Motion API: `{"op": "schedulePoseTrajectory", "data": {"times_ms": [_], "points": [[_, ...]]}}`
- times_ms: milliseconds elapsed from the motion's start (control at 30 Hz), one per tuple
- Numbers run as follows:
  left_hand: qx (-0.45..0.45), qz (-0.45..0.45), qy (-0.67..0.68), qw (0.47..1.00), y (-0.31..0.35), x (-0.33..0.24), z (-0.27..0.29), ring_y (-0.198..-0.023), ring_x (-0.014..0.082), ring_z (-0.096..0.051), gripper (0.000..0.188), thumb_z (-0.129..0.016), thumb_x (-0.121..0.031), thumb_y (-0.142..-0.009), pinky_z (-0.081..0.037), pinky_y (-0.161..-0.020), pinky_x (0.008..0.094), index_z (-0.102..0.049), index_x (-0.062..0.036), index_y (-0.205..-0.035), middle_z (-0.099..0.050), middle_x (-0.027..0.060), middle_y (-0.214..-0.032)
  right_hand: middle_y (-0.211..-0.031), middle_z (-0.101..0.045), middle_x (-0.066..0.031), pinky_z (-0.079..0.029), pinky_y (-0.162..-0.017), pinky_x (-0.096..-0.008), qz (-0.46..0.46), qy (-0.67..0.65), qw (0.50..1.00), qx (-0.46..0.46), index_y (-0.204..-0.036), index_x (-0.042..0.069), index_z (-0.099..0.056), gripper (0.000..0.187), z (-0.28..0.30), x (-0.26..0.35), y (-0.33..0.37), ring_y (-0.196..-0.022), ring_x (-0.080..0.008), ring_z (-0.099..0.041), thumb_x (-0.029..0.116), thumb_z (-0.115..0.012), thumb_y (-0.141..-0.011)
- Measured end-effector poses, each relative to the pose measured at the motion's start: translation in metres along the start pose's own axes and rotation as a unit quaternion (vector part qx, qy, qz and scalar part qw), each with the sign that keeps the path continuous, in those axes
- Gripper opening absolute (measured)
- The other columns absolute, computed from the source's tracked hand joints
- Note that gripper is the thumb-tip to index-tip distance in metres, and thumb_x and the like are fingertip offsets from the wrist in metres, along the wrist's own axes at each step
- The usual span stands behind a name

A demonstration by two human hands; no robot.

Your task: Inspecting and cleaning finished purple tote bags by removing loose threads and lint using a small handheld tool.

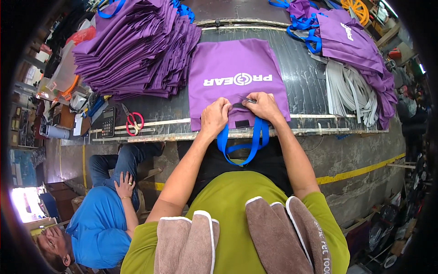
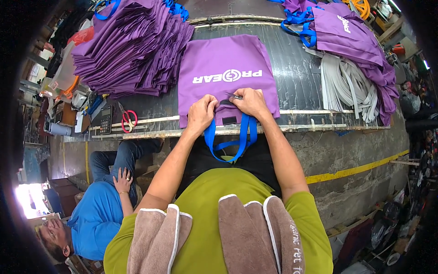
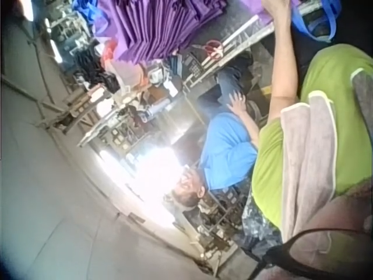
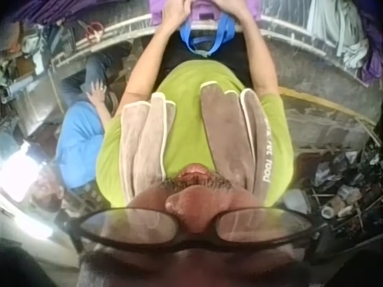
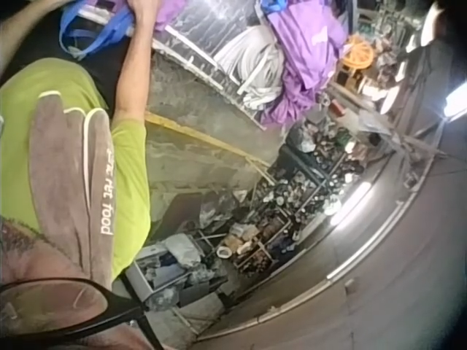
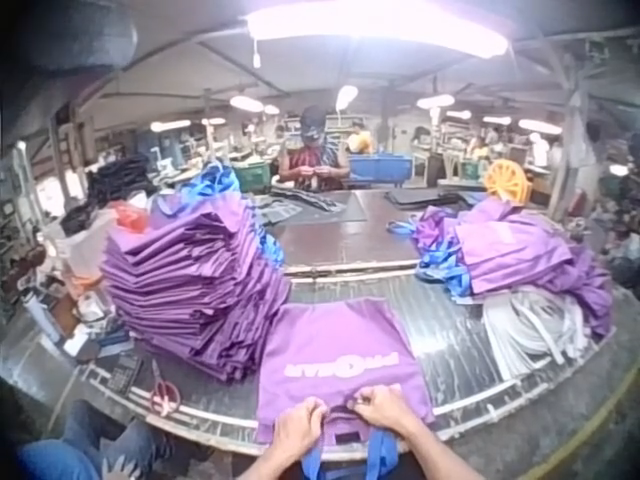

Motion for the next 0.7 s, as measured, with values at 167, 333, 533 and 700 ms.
{"op": "schedulePoseTrajectory", "data": {"times_ms": [167,333,533,700], "points": [[0.014,0.009,-0.003,1.000,-0.003,0.002,-0.004,-0.082,0.0340,-0.077,0.022,-0.062,-0.026,-0.111,-0.057,-0.075,0.0472,-0.071,-0.0063,-0.106,-0.079,0.0110,-0.089,-0.088,-0.080,-0.0139,-0.051,-0.090,-0.0452,0.105,-0.003,0.989,-0.105,-0.103,0.009,-0.081,0.035,0.008,0.013,0.013,-0.083,-0.0325,-0.075,0.043,-0.083,-0.093],[0.026,0.026,-0.007,0.999,-0.005,0.007,-0.001,-0.081,0.0340,-0.076,0.024,-0.061,-0.028,-0.112,-0.056,-0.075,0.0475,-0.070,-0.0060,-0.106,-0.079,0.0104,-0.088,-0.086,-0.078,-0.0092,-0.043,-0.083,-0.0432,0.189,0.027,0.970,-0.151,-0.099,0.011,-0.077,0.026,0.013,0.043,0.041,-0.072,-0.0290,-0.067,0.036,-0.082,-0.096],[0.041,0.037,0.020,0.998,-0.003,0.005,-0.003,-0.085,0.0334,-0.077,0.026,-0.061,-0.028,-0.113,-0.057,-0.077,0.0466,-0.070,-0.0045,-0.107,-0.080,0.0116,-0.092,-0.077,-0.075,-0.0063,-0.040,-0.079,-0.0437,0.241,0.073,0.954,-0.161,-0.089,0.010,-0.074,0.025,-0.001,0.056,0.054,-0.065,-0.0309,-0.065,0.033,-0.083,-0.095],[0.032,0.018,0.031,0.999,-0.002,0.003,-0.001,-0.085,0.0334,-0.077,0.026,-0.061,-0.028,-0.112,-0.057,-0.077,0.0462,-0.070,-0.0037,-0.108,-0.080,0.0123,-0.092,-0.078,-0.075,-0.0069,-0.041,-0.078,-0.0441,0.230,0.075,0.957,-0.157,-0.090,0.010,-0.074,0.024,-0.004,0.055,0.052,-0.066,-0.0312,-0.066,0.032,-0.082,-0.095]]}}
Point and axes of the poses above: each hand's wrist, its own y-axis away from the middle knuckle, its own z-axis out of the back of the hand, x = y × z, the point moved 8 cm from there along -y, towards the middle knuckle
